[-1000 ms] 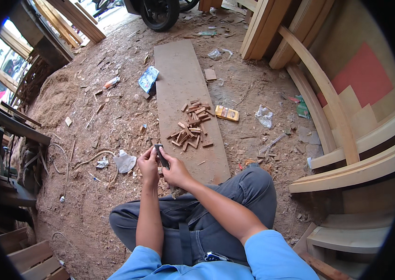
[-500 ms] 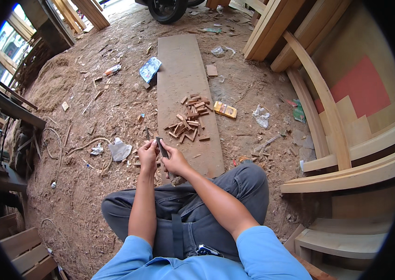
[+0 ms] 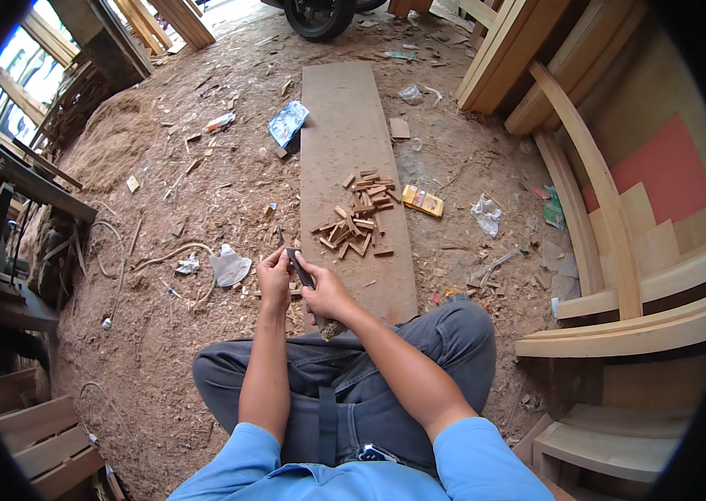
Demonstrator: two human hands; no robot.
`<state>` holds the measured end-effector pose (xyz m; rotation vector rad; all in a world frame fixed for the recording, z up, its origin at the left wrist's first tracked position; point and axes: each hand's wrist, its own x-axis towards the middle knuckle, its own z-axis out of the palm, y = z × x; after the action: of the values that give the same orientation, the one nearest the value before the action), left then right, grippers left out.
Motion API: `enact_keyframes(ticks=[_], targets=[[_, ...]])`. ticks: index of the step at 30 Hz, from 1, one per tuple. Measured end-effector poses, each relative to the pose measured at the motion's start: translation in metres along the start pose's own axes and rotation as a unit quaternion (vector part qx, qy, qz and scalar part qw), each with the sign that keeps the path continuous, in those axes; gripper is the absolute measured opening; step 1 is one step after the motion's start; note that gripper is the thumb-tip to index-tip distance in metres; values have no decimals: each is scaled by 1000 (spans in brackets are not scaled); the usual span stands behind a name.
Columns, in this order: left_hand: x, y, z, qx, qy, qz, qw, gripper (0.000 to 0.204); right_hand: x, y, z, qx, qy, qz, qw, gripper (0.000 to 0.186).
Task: The person sits on the floor in a woodworking shop and uses a knife to shape small wooden blocks. They repeatedly pick up blocks, carve them, and place them on a board.
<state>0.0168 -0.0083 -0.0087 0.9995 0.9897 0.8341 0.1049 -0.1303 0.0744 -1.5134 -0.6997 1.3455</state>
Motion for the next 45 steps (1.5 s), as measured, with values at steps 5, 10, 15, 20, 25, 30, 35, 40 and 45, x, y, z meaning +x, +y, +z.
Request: enact_keyframes(ticks=[5, 10, 15, 20, 25, 30, 35, 40, 45], targets=[[-4, -2, 8, 3, -6, 9, 1000, 17, 3, 3, -4, 12, 18, -23, 999, 74], [-4, 0, 4, -55, 26, -32, 998, 16, 1, -2, -6, 21, -18, 11, 1000, 72], [-1, 0, 0, -47, 28, -6, 998, 17, -2, -6, -4, 28, -32, 1, 999, 73], [-2, 3, -1, -3, 9, -4, 1000, 19, -2, -5, -8, 14, -25, 24, 999, 73], [-3, 0, 9, -10, -23, 30, 999, 19, 0, -1, -10, 28, 9, -13, 999, 72], [-3, -2, 4, -47, 1, 1, 999, 19, 1, -2, -8, 23, -7, -8, 1000, 71], [2, -4, 1, -44, 13, 4, 999, 20, -2, -6, -7, -2, -26, -2, 1000, 76], [1, 0, -3, 14, -10, 12, 1000, 22, -4, -7, -9, -7, -24, 3, 1000, 72], [-1, 2, 7, -8, -29, 41, 999, 22, -1, -2, -8, 25, 8, -11, 1000, 69]])
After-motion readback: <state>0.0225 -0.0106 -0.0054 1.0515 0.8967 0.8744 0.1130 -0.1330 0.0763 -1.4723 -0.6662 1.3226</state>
